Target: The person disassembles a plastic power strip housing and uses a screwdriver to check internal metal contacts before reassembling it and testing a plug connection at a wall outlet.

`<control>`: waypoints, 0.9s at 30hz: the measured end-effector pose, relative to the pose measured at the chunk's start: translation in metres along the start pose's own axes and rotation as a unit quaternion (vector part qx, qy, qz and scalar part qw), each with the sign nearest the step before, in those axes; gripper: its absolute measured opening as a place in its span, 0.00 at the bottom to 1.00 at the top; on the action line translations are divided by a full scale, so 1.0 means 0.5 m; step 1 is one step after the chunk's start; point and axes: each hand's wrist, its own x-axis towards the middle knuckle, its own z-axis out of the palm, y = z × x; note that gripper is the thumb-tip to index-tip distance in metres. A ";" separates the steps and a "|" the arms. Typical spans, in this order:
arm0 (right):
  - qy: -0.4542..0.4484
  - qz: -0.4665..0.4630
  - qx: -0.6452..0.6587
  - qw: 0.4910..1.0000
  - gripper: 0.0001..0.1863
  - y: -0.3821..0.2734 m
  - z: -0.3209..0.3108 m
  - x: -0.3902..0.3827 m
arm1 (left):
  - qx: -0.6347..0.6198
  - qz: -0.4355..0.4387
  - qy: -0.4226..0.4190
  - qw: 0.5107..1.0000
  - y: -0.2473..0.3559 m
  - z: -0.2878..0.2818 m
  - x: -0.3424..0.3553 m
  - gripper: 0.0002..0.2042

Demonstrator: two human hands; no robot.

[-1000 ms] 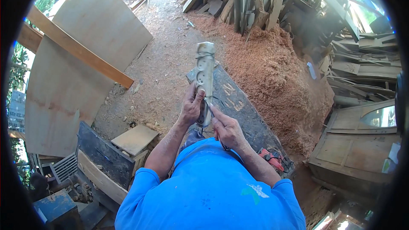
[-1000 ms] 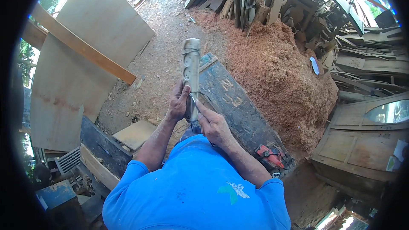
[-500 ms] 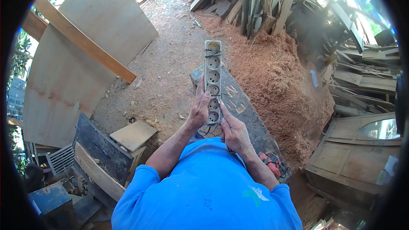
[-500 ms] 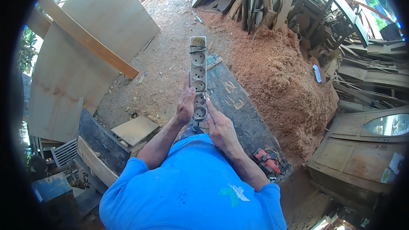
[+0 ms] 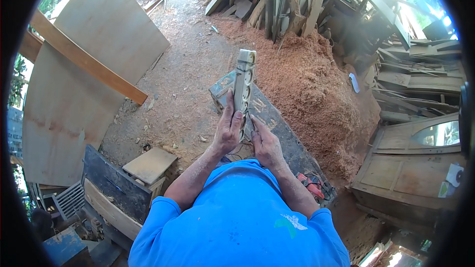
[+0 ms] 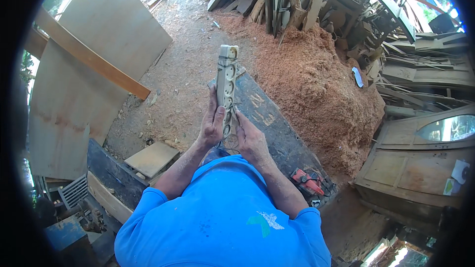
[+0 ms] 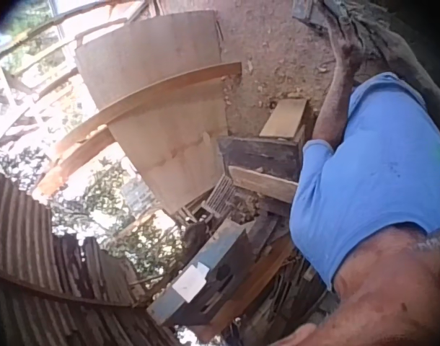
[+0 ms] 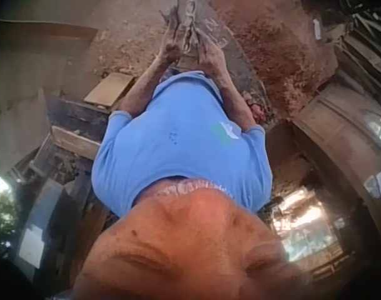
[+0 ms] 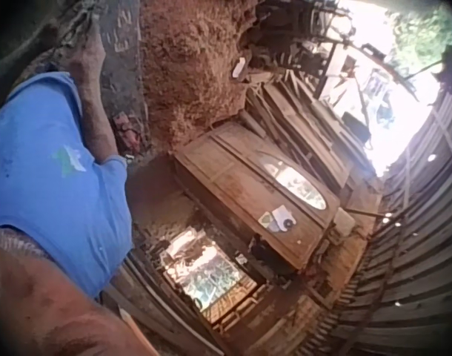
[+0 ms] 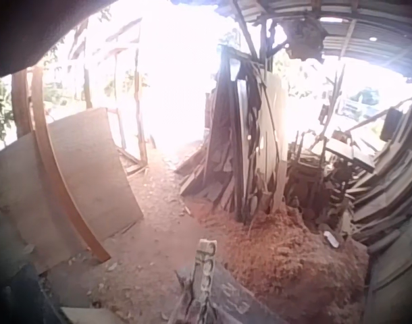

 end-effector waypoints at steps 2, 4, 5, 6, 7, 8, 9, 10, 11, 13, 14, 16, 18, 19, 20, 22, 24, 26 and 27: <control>-0.028 0.071 0.049 0.996 0.20 0.005 -0.001 -0.001 | -0.032 -0.010 0.002 0.999 -0.002 -0.001 -0.001 0.29; 0.006 0.038 0.040 0.998 0.18 0.016 0.013 -0.004 | -0.017 0.004 -0.003 1.000 0.010 0.007 0.004 0.30; 0.038 0.004 0.032 0.999 0.16 0.021 0.020 -0.006 | -0.019 0.005 -0.005 1.000 0.009 0.010 0.003 0.30; 0.041 0.007 0.031 0.999 0.16 0.022 0.018 -0.005 | -0.060 -0.014 -0.023 0.998 0.009 0.013 -0.001 0.30; 0.056 0.006 0.050 0.997 0.13 0.024 0.015 -0.003 | -0.100 -0.034 -0.042 0.993 0.010 0.016 -0.005 0.30; 0.072 0.005 0.070 0.995 0.11 0.025 0.013 -0.005 | -0.081 -0.073 -0.065 0.992 0.013 0.019 -0.015 0.32; 0.060 0.047 0.078 0.994 0.10 0.035 0.015 -0.009 | -0.071 -0.071 -0.069 0.993 0.007 0.024 -0.017 0.34; 0.056 0.081 0.079 0.992 0.09 0.042 0.012 -0.006 | -0.054 -0.085 -0.091 0.991 0.007 0.024 -0.013 0.36; 0.030 0.073 0.049 0.996 0.10 0.029 0.004 0.000 | -0.036 -0.098 -0.105 0.989 0.005 0.018 -0.009 0.39; 0.032 -0.157 -0.069 0.985 0.10 0.088 0.018 -0.008 | -0.059 -0.150 -0.159 0.974 0.002 0.005 -0.018 0.41; 0.019 -0.078 0.008 0.997 0.07 0.103 0.035 -0.017 | -0.068 -0.176 -0.178 0.966 0.002 -0.007 -0.025 0.42; -0.054 -0.099 0.015 0.994 0.07 0.109 0.042 -0.025 | -0.115 -0.230 -0.186 0.948 -0.002 -0.030 -0.057 0.38; -0.052 -0.025 0.082 0.995 0.09 0.092 0.043 -0.039 | -0.198 -0.251 -0.196 0.927 0.006 -0.030 -0.078 0.36; -0.023 -0.040 0.098 0.994 0.11 0.081 0.041 -0.049 | -0.216 -0.247 -0.178 0.928 0.011 -0.028 -0.093 0.33; -0.026 0.028 0.152 0.988 0.13 0.069 0.034 -0.061 | -0.234 -0.243 -0.159 0.928 0.015 -0.024 -0.092 0.31; -0.033 0.096 0.202 0.974 0.14 0.060 0.022 -0.072 | -0.240 -0.241 -0.166 0.926 0.032 -0.016 -0.086 0.29; -0.047 0.200 0.349 0.914 0.16 0.065 0.012 -0.067 | -0.284 -0.274 -0.170 0.903 0.027 -0.007 -0.075 0.26; -0.026 0.218 0.385 0.896 0.16 0.049 0.005 -0.086 | -0.245 -0.244 -0.169 0.923 0.026 0.009 -0.085 0.26; -0.004 0.236 0.427 0.873 0.16 0.041 0.003 -0.098 | -0.200 -0.215 -0.170 0.941 0.027 0.016 -0.093 0.26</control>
